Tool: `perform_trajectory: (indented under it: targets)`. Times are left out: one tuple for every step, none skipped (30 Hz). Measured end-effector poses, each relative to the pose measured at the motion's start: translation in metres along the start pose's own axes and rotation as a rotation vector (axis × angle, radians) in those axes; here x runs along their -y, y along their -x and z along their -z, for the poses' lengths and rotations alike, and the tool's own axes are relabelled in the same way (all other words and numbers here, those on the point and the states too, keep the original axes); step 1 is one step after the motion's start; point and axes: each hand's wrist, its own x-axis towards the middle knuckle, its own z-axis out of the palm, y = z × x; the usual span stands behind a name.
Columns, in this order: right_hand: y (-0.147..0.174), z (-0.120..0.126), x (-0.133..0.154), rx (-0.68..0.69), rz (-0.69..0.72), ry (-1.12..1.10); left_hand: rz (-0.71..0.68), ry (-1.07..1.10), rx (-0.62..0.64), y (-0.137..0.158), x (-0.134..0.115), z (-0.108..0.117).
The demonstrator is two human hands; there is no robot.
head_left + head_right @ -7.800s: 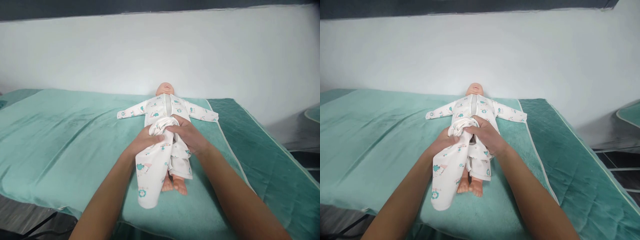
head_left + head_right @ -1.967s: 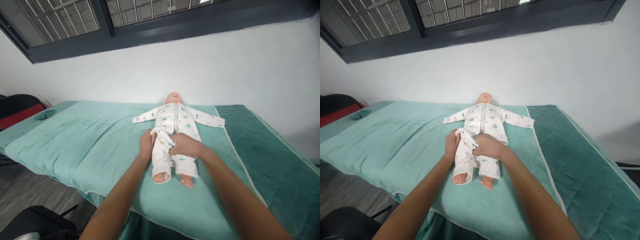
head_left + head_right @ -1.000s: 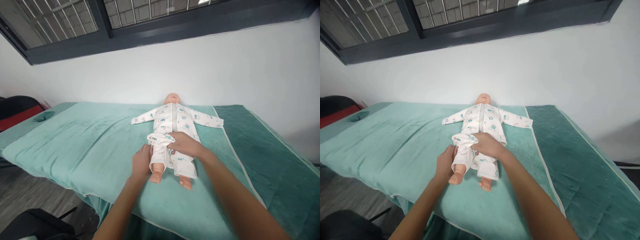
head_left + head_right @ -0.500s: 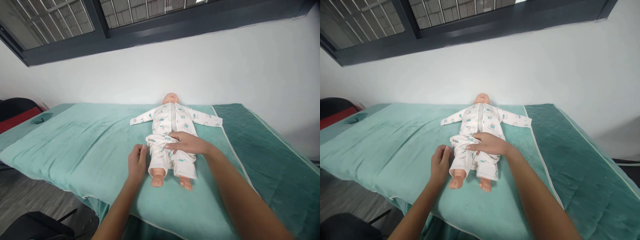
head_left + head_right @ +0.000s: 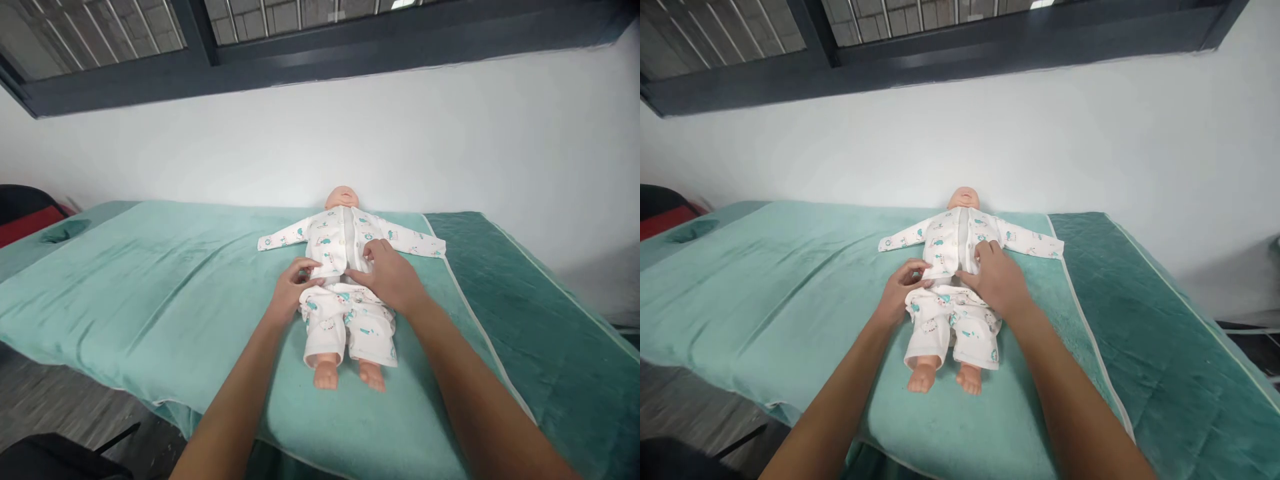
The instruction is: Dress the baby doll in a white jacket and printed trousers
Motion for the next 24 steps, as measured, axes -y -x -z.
perform_trajectory:
  targets:
    - [0.001, -0.001, 0.002, 0.025, 0.009, 0.053, -0.044, -0.05, 0.031, 0.002, -0.001, 0.001]
    - [0.002, -0.001, 0.004, 0.041, 0.009, 0.094, -0.088, -0.098, 0.051, 0.003, -0.002, 0.001]
    - [0.003, -0.001, 0.006, 0.046, 0.004, 0.122, -0.133, -0.148, 0.058, 0.003, -0.002, 0.001]
    - [0.003, 0.0, 0.007, 0.044, 0.002, 0.137, -0.176, -0.206, 0.055, 0.003, -0.003, 0.0]
    - [0.003, 0.0, 0.008, 0.036, 0.007, 0.14, -0.219, -0.267, 0.046, 0.001, -0.003, -0.001]
    - [0.002, 0.001, 0.009, 0.022, 0.013, 0.128, -0.264, -0.327, 0.03, -0.001, -0.003, -0.002]
    - [0.001, 0.001, 0.008, 0.004, 0.013, 0.099, -0.309, -0.379, 0.015, -0.004, -0.003, -0.004]
    - [0.0, 0.0, 0.007, -0.013, 0.002, 0.051, -0.352, -0.421, 0.002, -0.008, -0.003, -0.005]
    - [-0.001, 0.0, 0.006, -0.029, -0.02, -0.017, -0.39, -0.452, -0.009, -0.011, -0.003, -0.007]
    - [-0.002, -0.001, 0.004, -0.044, -0.052, -0.101, -0.418, -0.47, -0.016, -0.015, -0.003, -0.009]
    - [-0.003, -0.002, 0.003, -0.059, -0.092, -0.194, -0.43, -0.471, -0.026, -0.019, -0.004, -0.01]
    - [-0.004, -0.002, 0.002, -0.069, -0.134, -0.288, -0.417, -0.449, -0.049, -0.023, -0.004, -0.011]
    - [-0.005, -0.002, 0.0, -0.076, -0.174, -0.379, -0.375, -0.402, -0.094, -0.026, -0.005, -0.012]
    - [-0.007, 0.0, -0.002, -0.089, -0.213, -0.458, -0.309, -0.331, -0.159, -0.03, -0.005, -0.011]
    - [-0.008, 0.003, -0.005, -0.11, -0.251, -0.522, -0.232, -0.234, -0.244, -0.033, -0.004, -0.01]
    - [-0.01, 0.009, -0.011, -0.147, -0.287, -0.565, -0.154, -0.118, -0.334, -0.036, -0.003, -0.007]
    - [-0.012, 0.016, -0.019, -0.205, -0.321, -0.578, -0.086, 0.005, -0.413, -0.039, -0.001, -0.003]
    - [-0.014, 0.025, -0.03, -0.272, -0.353, -0.56, -0.031, 0.118, -0.476, -0.041, 0.001, 0.003]
    - [-0.015, 0.035, -0.043, -0.349, -0.384, -0.504, 0.01, 0.21, -0.532, -0.042, 0.004, 0.01]
    - [-0.016, 0.044, -0.06, -0.408, -0.423, -0.402, 0.042, 0.268, -0.588, -0.043, 0.007, 0.017]
    - [-0.016, 0.053, -0.078, -0.404, -0.468, -0.286, 0.067, 0.286, -0.646, -0.043, 0.01, 0.024]
    - [-0.015, 0.06, -0.097, -0.308, -0.512, -0.155, 0.086, 0.262, -0.694, -0.042, 0.012, 0.031]
    - [-0.013, 0.064, -0.115, -0.189, -0.542, -0.036, 0.098, 0.207, -0.729, -0.041, 0.014, 0.038]
    - [-0.012, 0.065, -0.13, -0.079, -0.534, 0.032, 0.106, 0.128, -0.744, -0.038, 0.016, 0.043]
